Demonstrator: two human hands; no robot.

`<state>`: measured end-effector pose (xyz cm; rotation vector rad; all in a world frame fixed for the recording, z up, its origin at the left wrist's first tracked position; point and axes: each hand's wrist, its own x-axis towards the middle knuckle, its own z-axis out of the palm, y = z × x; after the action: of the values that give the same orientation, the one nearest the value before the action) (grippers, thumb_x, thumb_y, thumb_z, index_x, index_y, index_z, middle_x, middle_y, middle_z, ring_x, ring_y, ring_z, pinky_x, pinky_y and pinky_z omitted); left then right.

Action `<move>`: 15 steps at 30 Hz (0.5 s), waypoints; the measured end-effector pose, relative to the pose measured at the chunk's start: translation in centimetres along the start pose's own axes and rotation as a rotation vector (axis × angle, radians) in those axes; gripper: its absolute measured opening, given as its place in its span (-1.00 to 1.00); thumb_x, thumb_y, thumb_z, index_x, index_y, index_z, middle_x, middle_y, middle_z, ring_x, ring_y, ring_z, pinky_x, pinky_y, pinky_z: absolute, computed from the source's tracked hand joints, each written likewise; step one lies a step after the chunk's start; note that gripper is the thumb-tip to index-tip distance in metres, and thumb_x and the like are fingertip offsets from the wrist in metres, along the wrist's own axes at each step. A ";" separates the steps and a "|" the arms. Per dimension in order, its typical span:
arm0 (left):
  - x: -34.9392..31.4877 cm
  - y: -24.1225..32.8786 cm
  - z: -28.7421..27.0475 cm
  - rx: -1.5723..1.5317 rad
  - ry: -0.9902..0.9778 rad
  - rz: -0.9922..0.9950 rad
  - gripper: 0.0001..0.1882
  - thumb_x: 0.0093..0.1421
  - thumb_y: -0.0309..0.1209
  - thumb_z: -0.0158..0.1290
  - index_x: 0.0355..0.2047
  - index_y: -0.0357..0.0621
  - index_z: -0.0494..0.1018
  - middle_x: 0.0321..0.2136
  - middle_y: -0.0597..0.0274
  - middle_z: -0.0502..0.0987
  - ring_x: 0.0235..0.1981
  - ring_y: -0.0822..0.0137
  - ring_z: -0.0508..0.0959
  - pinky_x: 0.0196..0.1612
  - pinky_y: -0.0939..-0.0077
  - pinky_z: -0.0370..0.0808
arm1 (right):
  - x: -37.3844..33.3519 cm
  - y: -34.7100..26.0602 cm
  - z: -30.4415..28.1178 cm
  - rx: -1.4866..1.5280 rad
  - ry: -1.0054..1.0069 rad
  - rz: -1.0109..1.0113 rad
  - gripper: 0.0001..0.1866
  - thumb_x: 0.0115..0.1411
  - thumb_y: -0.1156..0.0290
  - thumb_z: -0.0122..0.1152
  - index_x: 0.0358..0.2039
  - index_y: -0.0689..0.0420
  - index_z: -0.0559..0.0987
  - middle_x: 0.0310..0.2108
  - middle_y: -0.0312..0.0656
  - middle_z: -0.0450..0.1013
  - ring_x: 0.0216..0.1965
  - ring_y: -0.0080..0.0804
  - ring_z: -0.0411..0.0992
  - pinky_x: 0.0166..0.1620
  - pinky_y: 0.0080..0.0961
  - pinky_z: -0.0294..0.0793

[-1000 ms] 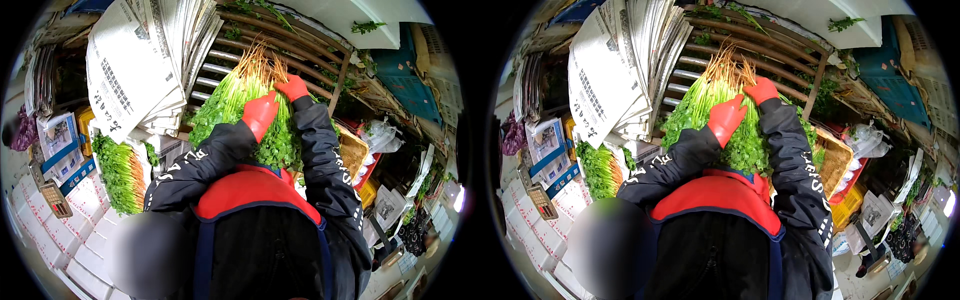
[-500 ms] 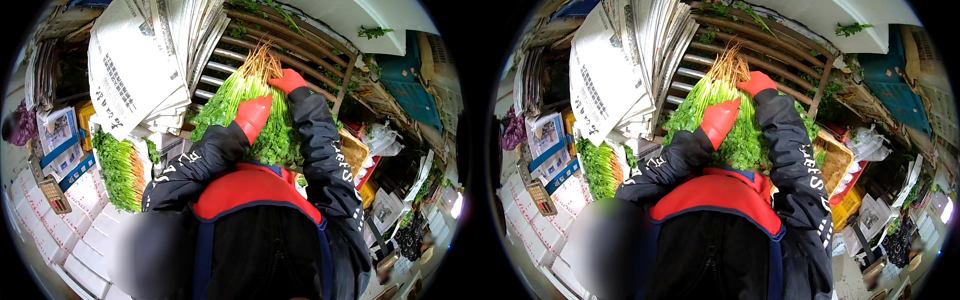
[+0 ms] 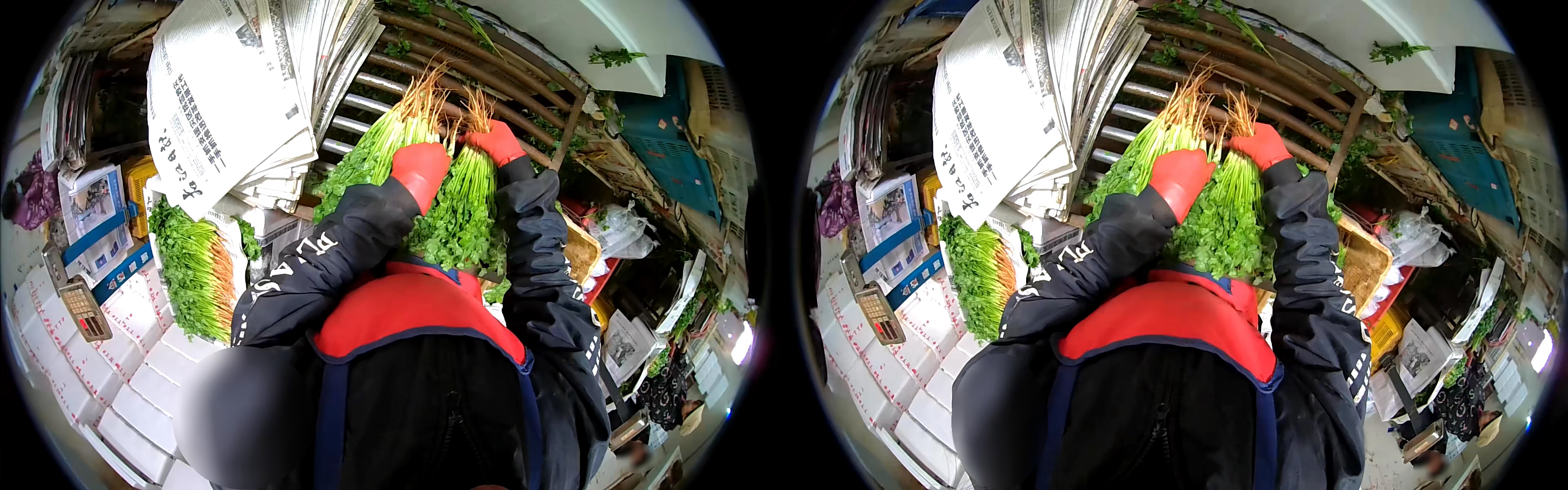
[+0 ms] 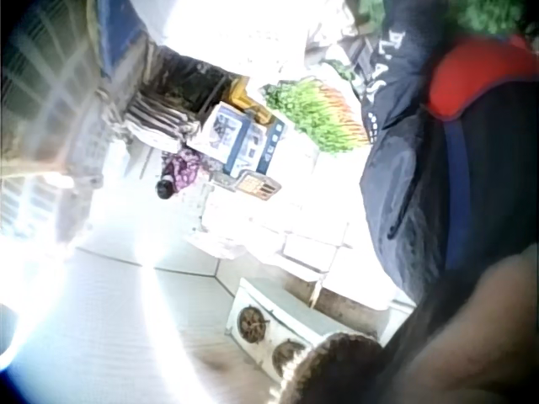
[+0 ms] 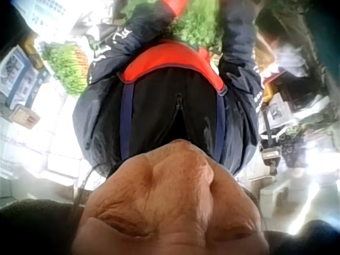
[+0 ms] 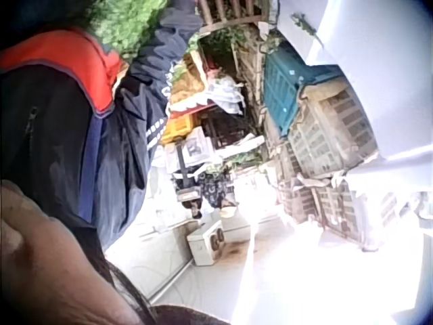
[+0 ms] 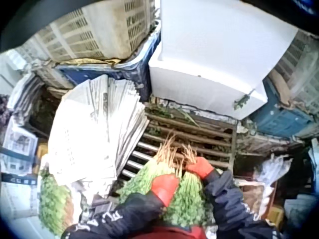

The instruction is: The person gathers bunches of cilantro by hand, removes damaged stems, and places them into a large basket.

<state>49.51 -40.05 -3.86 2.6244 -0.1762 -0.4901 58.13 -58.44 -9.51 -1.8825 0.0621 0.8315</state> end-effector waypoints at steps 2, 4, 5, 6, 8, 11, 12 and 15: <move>0.8 0.1 0.3 0.085 -0.137 -0.025 -0.71 0.09 -0.17 -0.01 -0.53 -0.10 0.52 -0.53 0.06 0.53 -0.45 -0.01 0.52 -0.41 0.16 0.43 | 0.2 0.2 0.1 -0.070 0.009 -0.046 -0.70 -0.14 0.28 0.27 -0.39 0.19 0.57 -0.58 -0.16 0.48 -0.52 -0.41 0.43 -0.38 -0.43 0.39; 1.4 0.3 0.9 0.074 -0.096 -0.091 -0.70 0.07 -0.14 0.01 -0.55 -0.10 0.53 -0.51 0.06 0.54 -0.42 0.00 0.53 -0.38 0.14 0.43 | 0.7 0.2 0.6 -0.078 0.030 -0.028 -0.70 -0.15 0.28 0.26 -0.39 0.19 0.57 -0.57 -0.15 0.48 -0.51 -0.39 0.43 -0.37 -0.43 0.40; 1.6 0.3 1.2 0.080 -0.085 -0.105 -0.70 0.06 -0.14 0.01 -0.55 -0.10 0.53 -0.52 0.06 0.53 -0.42 0.00 0.52 -0.38 0.14 0.42 | 1.0 0.1 1.1 -0.052 0.016 -0.034 -0.68 -0.17 0.28 0.27 -0.40 0.21 0.57 -0.57 -0.14 0.48 -0.51 -0.37 0.44 -0.36 -0.42 0.40; 1.7 0.4 1.5 0.076 -0.062 -0.107 -0.70 0.06 -0.14 0.01 -0.56 -0.11 0.53 -0.52 0.06 0.53 -0.42 0.00 0.52 -0.38 0.14 0.42 | 1.3 0.1 1.5 -0.166 0.021 -0.014 -0.66 -0.18 0.27 0.27 -0.41 0.23 0.56 -0.55 -0.11 0.48 -0.50 -0.34 0.44 -0.35 -0.40 0.41; 1.5 0.4 1.8 0.033 0.013 -0.100 -0.72 0.04 -0.17 0.01 -0.56 -0.12 0.51 -0.54 0.05 0.52 -0.44 -0.02 0.51 -0.38 0.13 0.41 | 1.5 0.1 2.3 -0.080 -0.018 0.007 -0.72 -0.19 0.44 0.27 -0.39 0.25 0.55 -0.50 -0.21 0.49 -0.47 -0.51 0.42 -0.35 -0.53 0.40; 0.8 0.2 1.5 0.002 0.064 -0.120 -0.73 0.03 -0.19 0.03 -0.53 -0.15 0.51 -0.54 0.02 0.51 -0.45 -0.01 0.50 -0.38 0.15 0.41 | 0.6 0.3 2.8 0.026 -0.013 -0.031 -0.69 -0.17 0.41 0.26 -0.36 0.25 0.54 -0.50 -0.20 0.48 -0.48 -0.47 0.39 -0.36 -0.53 0.38; 0.6 0.1 1.2 -0.082 0.108 -0.113 -0.72 0.02 -0.18 0.04 -0.51 -0.16 0.51 -0.53 0.00 0.51 -0.45 -0.01 0.50 -0.37 0.15 0.41 | 0.0 0.3 2.8 0.169 -0.024 -0.033 -0.69 -0.17 0.40 0.27 -0.37 0.25 0.54 -0.48 -0.16 0.49 -0.47 -0.44 0.40 -0.34 -0.50 0.39; 0.0 0.1 0.2 -0.341 0.181 -0.073 -0.70 -0.02 -0.20 0.11 -0.45 -0.22 0.51 -0.55 -0.01 0.51 -0.50 0.08 0.51 -0.40 0.27 0.43 | -1.6 0.3 2.2 0.410 -0.017 -0.053 -0.67 -0.13 0.48 0.27 -0.28 0.23 0.53 -0.41 -0.28 0.48 -0.41 -0.53 0.39 -0.30 -0.54 0.39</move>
<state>49.45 -40.23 -4.01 2.3293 0.0575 -0.2748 55.71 -57.28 -9.35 -1.4849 0.1594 0.7351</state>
